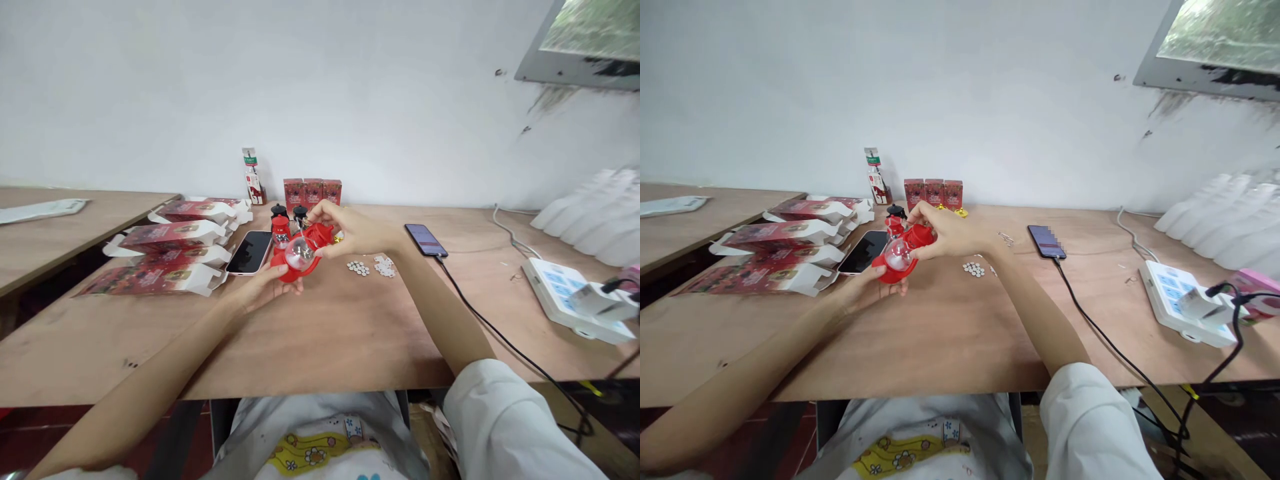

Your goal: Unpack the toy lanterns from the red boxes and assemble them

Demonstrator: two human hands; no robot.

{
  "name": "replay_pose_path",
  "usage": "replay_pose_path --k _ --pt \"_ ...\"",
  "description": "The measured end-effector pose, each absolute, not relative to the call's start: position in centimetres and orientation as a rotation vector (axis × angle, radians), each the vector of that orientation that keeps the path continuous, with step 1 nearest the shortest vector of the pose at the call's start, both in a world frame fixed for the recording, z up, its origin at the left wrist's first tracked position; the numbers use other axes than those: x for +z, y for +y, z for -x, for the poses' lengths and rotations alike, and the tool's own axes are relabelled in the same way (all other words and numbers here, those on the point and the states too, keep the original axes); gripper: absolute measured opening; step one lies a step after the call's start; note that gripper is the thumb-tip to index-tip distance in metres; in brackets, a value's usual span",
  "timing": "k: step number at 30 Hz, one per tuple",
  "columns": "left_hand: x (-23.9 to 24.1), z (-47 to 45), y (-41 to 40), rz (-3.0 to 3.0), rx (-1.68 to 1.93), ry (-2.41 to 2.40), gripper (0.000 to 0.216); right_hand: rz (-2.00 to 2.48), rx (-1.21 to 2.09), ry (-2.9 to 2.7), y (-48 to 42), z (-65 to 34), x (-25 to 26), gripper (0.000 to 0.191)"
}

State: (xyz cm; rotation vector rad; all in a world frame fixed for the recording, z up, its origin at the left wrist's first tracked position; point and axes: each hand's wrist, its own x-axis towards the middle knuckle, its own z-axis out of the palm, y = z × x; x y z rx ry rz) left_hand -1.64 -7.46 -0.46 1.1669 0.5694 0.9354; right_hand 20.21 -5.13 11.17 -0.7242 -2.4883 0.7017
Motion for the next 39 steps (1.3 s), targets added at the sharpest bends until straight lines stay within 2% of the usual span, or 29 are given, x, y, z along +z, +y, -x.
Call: replay_pose_path --k 4,10,14,18,22,25,32,39 --pt "-0.2 1.6 -7.1 -1.131 1.085 0.624 0.045 0.809 0.677 -2.418 -4.8 -19.8 10.7 0.042" --pt "0.0 1.0 -7.1 -1.133 1.194 0.712 0.047 0.681 0.696 -2.329 -4.0 -19.2 9.9 0.042" --pt "0.0 0.8 -7.1 -1.188 1.225 0.766 0.044 0.679 0.727 -2.132 -3.4 -18.3 9.0 0.032" --pt "-0.4 0.8 -6.9 -1.254 1.364 0.931 0.037 0.773 0.511 -2.108 -3.4 -17.4 8.0 0.016" --pt "-0.9 0.7 -6.7 -1.315 1.422 1.074 0.039 0.891 0.177 -2.105 -4.3 -16.9 6.7 0.019" --pt "-1.2 0.6 -6.7 -1.335 1.391 1.124 0.039 0.886 0.09 -2.005 -5.4 -17.6 4.8 0.021" --pt "-2.4 0.6 -6.6 -1.331 1.137 0.918 0.037 1.097 0.499 -1.531 -6.1 -22.0 -0.9 0.032" --pt "-2.3 1.1 -7.2 -1.434 0.928 0.799 0.04 1.031 0.896 -1.284 -5.3 -22.1 -2.4 0.038"
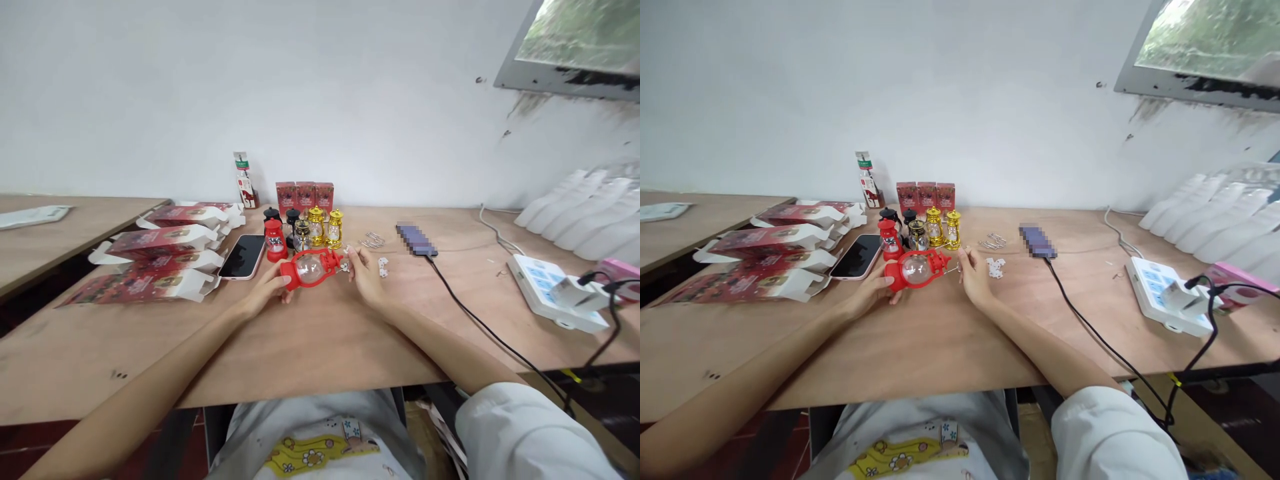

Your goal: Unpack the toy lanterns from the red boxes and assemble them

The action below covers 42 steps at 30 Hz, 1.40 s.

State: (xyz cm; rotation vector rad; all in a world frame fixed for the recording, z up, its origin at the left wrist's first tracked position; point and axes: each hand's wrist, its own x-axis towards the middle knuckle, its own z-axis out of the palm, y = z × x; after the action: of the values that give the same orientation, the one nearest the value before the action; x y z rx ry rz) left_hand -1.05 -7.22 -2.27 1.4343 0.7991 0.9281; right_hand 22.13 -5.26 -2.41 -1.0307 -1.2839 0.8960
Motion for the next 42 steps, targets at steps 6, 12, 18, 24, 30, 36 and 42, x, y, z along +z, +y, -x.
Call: replay_pose_path --k 6,12,18,24,30,36,42 --pt "-1.2 0.5 -8.0 -1.577 0.814 0.836 0.04 1.012 0.983 -1.2 -5.1 -22.0 -2.5 0.034" --pt "-1.1 0.3 -8.3 -1.675 0.798 0.814 0.041 1.055 0.946 -1.317 -4.5 -22.6 -2.9 0.029" --pt "-1.6 0.5 -7.9 -1.674 0.788 0.828 0.051 0.997 1.106 -1.159 -4.8 -22.3 -2.5 0.032" --pt "-1.1 0.2 -8.5 -1.662 0.728 0.761 0.059 0.969 1.479 -0.987 -5.2 -22.0 -2.1 0.023" --pt "-1.2 0.2 -8.6 -1.659 0.724 0.724 0.061 0.981 1.584 -1.044 -5.7 -21.5 -2.3 0.016" --pt "-1.4 0.4 -8.3 -1.627 0.754 0.786 0.072 0.958 1.736 -1.041 -6.6 -20.5 -2.4 0.013" --pt "-0.9 0.2 -8.5 -1.613 0.748 0.78 0.071 0.921 1.666 -1.024 -6.6 -20.2 -2.5 0.018"
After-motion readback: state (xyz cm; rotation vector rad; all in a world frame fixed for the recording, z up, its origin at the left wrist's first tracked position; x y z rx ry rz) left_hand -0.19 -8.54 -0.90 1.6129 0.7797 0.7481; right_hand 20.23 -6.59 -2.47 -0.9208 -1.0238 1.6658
